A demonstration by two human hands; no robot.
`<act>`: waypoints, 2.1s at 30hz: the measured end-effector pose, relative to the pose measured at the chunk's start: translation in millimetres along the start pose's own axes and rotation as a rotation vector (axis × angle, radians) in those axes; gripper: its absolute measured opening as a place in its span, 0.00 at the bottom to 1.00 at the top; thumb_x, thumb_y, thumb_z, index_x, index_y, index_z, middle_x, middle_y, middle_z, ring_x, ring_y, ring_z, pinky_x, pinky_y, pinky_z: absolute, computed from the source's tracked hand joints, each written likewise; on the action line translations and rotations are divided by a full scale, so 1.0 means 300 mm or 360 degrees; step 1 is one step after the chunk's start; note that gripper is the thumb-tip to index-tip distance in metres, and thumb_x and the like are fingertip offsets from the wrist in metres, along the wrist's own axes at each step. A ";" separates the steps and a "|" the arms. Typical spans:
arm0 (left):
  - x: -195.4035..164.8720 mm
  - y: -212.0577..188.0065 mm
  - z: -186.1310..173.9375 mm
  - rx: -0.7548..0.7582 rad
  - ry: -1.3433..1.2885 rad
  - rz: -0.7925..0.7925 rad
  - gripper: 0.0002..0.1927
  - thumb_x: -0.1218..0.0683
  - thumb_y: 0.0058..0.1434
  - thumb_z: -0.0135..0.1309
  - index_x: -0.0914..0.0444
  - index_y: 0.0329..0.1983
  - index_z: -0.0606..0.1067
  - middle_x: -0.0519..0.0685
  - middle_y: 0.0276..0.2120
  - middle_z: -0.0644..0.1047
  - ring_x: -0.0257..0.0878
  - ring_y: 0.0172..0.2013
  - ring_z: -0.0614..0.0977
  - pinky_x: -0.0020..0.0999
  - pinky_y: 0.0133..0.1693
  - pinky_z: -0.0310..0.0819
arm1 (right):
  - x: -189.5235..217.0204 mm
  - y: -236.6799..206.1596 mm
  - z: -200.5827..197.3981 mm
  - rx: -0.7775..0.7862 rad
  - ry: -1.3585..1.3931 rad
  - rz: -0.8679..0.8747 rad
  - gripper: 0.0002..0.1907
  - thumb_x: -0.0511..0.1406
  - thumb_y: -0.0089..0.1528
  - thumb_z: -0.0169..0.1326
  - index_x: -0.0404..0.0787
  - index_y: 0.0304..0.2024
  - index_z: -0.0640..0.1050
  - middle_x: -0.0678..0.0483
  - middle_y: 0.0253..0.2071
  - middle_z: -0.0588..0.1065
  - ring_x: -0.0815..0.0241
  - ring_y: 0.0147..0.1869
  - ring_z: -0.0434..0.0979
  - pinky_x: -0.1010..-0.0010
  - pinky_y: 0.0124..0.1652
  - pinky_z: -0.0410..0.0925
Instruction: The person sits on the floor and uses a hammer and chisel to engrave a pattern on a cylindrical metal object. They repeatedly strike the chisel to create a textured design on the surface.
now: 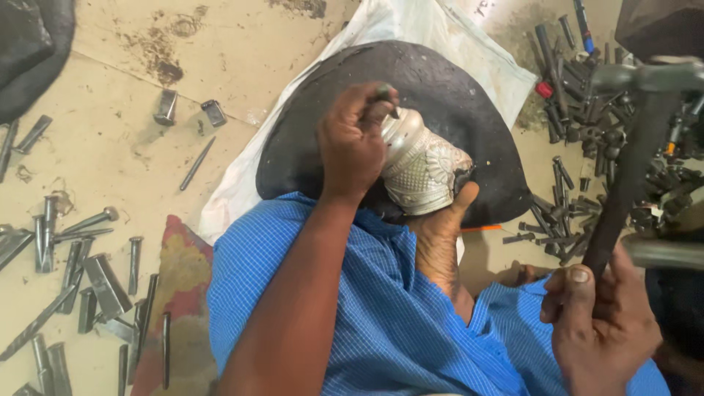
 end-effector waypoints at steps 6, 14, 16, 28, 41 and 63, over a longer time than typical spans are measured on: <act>0.123 0.031 0.030 0.0071 0.0079 -0.0381 0.04 0.58 0.75 0.43 0.61 0.49 0.69 0.49 0.38 0.83 0.38 0.38 0.86 0.34 0.43 0.80 | -0.092 0.131 0.072 0.0288 0.0120 0.0343 0.06 0.30 0.70 0.56 0.32 0.47 0.73 0.48 0.34 0.76 0.63 0.32 0.77 0.72 0.30 0.71; 0.160 0.028 0.059 0.0105 0.0050 -0.0490 0.05 0.59 0.74 0.39 0.62 0.50 0.66 0.51 0.36 0.84 0.45 0.37 0.85 0.39 0.44 0.78 | -0.055 0.273 0.330 0.0563 -0.0059 0.0060 0.14 0.30 0.62 0.63 0.35 0.42 0.70 0.52 0.39 0.79 0.63 0.40 0.80 0.74 0.39 0.74; 0.139 0.022 0.077 0.0009 0.0305 -0.0578 0.06 0.58 0.73 0.39 0.62 0.50 0.66 0.51 0.35 0.84 0.47 0.36 0.85 0.41 0.42 0.78 | -0.052 0.314 0.364 0.0604 -0.0162 0.0179 0.12 0.29 0.63 0.64 0.33 0.43 0.73 0.46 0.34 0.77 0.60 0.36 0.76 0.70 0.36 0.71; 0.040 -0.007 0.085 -0.0272 0.0660 -0.0534 0.07 0.58 0.73 0.42 0.65 0.50 0.69 0.52 0.36 0.83 0.49 0.39 0.87 0.41 0.43 0.78 | -0.127 0.414 0.388 0.0806 0.0458 0.0799 0.11 0.29 0.62 0.61 0.37 0.43 0.73 0.50 0.36 0.80 0.61 0.38 0.81 0.72 0.38 0.75; -0.129 -0.100 0.009 0.0115 0.0508 0.0151 0.10 0.65 0.60 0.61 0.61 0.44 0.80 0.51 0.39 0.83 0.46 0.40 0.86 0.37 0.43 0.80 | -0.065 0.136 -0.017 0.0545 0.0007 0.0419 0.16 0.30 0.68 0.57 0.29 0.57 0.78 0.47 0.27 0.76 0.65 0.18 0.68 0.74 0.16 0.59; -0.122 -0.077 0.043 0.0311 0.0675 0.0415 0.19 0.70 0.50 0.55 0.63 0.44 0.81 0.47 0.34 0.83 0.45 0.40 0.85 0.39 0.45 0.79 | 0.041 0.027 -0.130 0.0455 -0.0539 -0.0136 0.30 0.28 0.66 0.56 0.32 0.72 0.71 0.48 0.31 0.80 0.67 0.24 0.78 0.75 0.22 0.69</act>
Point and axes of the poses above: each hand's wrist, its own y-axis towards the middle knuckle, its own z-axis out of the palm, x = y × z, the point moved 2 cm from there along y, towards the middle knuckle
